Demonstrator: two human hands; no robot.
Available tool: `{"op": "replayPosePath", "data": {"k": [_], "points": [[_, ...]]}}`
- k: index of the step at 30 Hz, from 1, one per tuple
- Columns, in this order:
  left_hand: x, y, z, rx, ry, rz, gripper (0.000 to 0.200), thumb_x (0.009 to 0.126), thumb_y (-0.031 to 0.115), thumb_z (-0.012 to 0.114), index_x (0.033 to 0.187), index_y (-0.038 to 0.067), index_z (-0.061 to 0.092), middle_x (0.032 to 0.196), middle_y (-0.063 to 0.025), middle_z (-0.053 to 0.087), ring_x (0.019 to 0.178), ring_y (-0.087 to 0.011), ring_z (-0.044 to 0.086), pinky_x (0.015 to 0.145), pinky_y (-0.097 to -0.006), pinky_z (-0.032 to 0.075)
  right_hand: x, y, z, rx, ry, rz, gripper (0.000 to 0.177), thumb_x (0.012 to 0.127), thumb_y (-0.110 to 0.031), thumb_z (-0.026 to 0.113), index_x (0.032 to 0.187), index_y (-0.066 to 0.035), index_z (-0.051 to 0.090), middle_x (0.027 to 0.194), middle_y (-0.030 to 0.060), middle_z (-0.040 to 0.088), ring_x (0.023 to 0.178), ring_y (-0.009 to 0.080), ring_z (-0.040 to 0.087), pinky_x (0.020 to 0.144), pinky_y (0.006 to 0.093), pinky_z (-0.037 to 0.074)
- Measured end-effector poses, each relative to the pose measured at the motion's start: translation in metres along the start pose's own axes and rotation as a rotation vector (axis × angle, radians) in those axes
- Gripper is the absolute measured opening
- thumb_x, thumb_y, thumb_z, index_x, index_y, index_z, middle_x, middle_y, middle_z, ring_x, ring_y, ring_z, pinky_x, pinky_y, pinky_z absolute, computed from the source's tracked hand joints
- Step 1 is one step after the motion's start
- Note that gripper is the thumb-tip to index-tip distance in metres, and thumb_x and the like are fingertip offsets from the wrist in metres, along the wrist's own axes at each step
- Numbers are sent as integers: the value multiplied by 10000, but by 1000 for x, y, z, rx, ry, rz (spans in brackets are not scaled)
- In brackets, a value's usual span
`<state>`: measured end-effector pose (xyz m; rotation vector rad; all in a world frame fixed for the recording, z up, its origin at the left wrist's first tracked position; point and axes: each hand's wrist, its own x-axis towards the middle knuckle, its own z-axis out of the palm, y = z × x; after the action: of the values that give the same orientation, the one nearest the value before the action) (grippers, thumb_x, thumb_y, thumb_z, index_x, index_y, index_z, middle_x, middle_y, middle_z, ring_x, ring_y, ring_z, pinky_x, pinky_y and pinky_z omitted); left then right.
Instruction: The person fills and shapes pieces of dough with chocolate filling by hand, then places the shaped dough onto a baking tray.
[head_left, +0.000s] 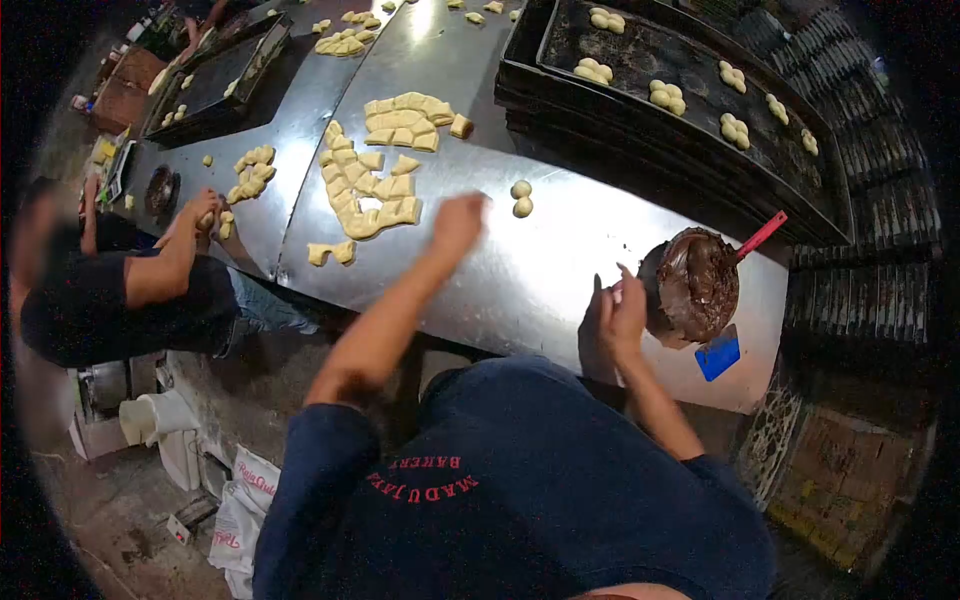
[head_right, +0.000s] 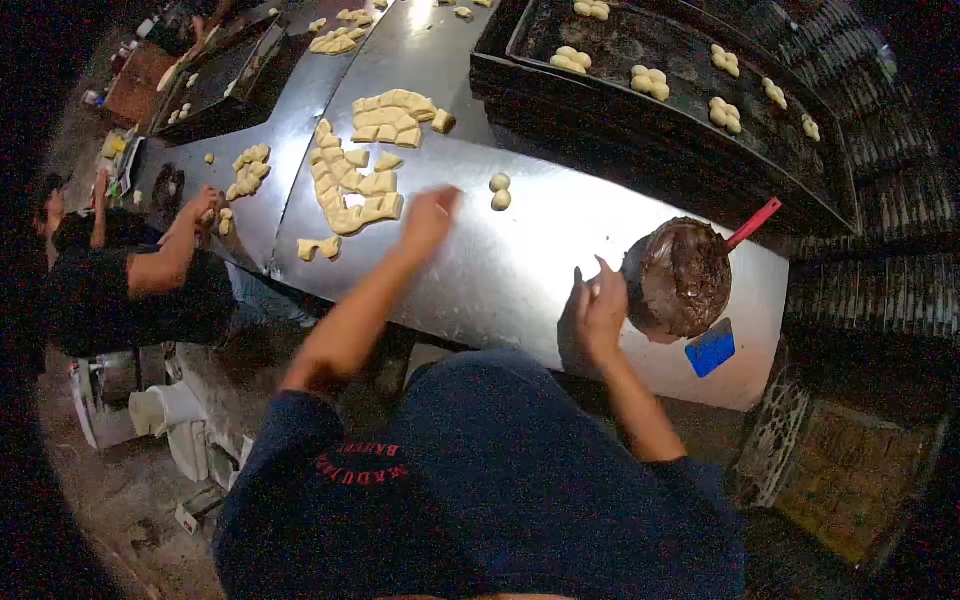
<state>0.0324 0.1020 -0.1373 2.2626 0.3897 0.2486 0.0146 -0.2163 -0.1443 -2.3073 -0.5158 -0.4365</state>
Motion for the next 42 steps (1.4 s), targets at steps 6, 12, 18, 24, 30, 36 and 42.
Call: {"op": "replayPosePath", "data": {"k": [6, 12, 18, 24, 30, 36, 42], "points": [[83, -89, -41, 647, 163, 39, 353, 750, 38, 591, 1089, 93, 674, 1113, -186, 591, 1045, -403, 550, 912, -455, 479, 26, -38, 83, -11, -181, -102, 253, 840, -68, 604, 1091, -41, 605, 870, 147, 554, 808, 299, 514, 717, 397, 401], [43, -42, -49, 229, 323, 232, 246, 734, 19, 554, 941, 2, 686, 889, -217, 607, 843, -412, 573, 760, -463, 471, 14, 5, 51, -131, -121, 3, 189, 829, -52, 594, 1017, -57, 609, 844, 151, 537, 824, 339, 519, 721, 446, 408], [-44, 26, 8, 2, 18, 63, 242, 791, 35, 635, 1029, 19, 676, 924, -157, 609, 836, -336, 618, 759, -381, 496, 28, -19, 89, 63, -222, -195, 318, 728, -29, 621, 1038, -66, 564, 883, 150, 513, 844, 334, 508, 728, 439, 421], [-92, -22, 6, 240, 170, 252, 154, 831, 70, 648, 973, 17, 674, 1025, -149, 592, 894, -357, 562, 800, -443, 465, -7, 5, 52, 37, -165, -106, 272, 754, -33, 625, 1022, -46, 576, 870, 144, 489, 863, 323, 494, 738, 436, 425], [-94, -24, 25, 303, 146, 331, 223, 853, 36, 618, 1072, 54, 658, 1077, -143, 567, 967, -350, 526, 842, -450, 446, 28, 6, 89, 78, -235, -163, 187, 740, -68, 665, 869, -35, 534, 905, 169, 522, 887, 339, 519, 762, 439, 441], [-99, -41, 28, 367, 189, 397, 412, 819, -10, 605, 1210, 119, 623, 1078, -119, 542, 970, -327, 523, 851, -443, 437, -21, -6, 34, 126, -126, -86, 114, 783, -61, 656, 869, 0, 609, 904, 187, 554, 844, 379, 544, 720, 415, 474], [-99, -43, 22, 322, 137, 408, 414, 829, 13, 607, 1234, 98, 618, 1101, -124, 550, 977, -325, 520, 874, -449, 423, 90, -41, 92, 470, -334, 440, 392, 766, -226, 790, 1068, -8, 668, 958, 143, 678, 880, 232, 676, 784, 324, 545]]}}
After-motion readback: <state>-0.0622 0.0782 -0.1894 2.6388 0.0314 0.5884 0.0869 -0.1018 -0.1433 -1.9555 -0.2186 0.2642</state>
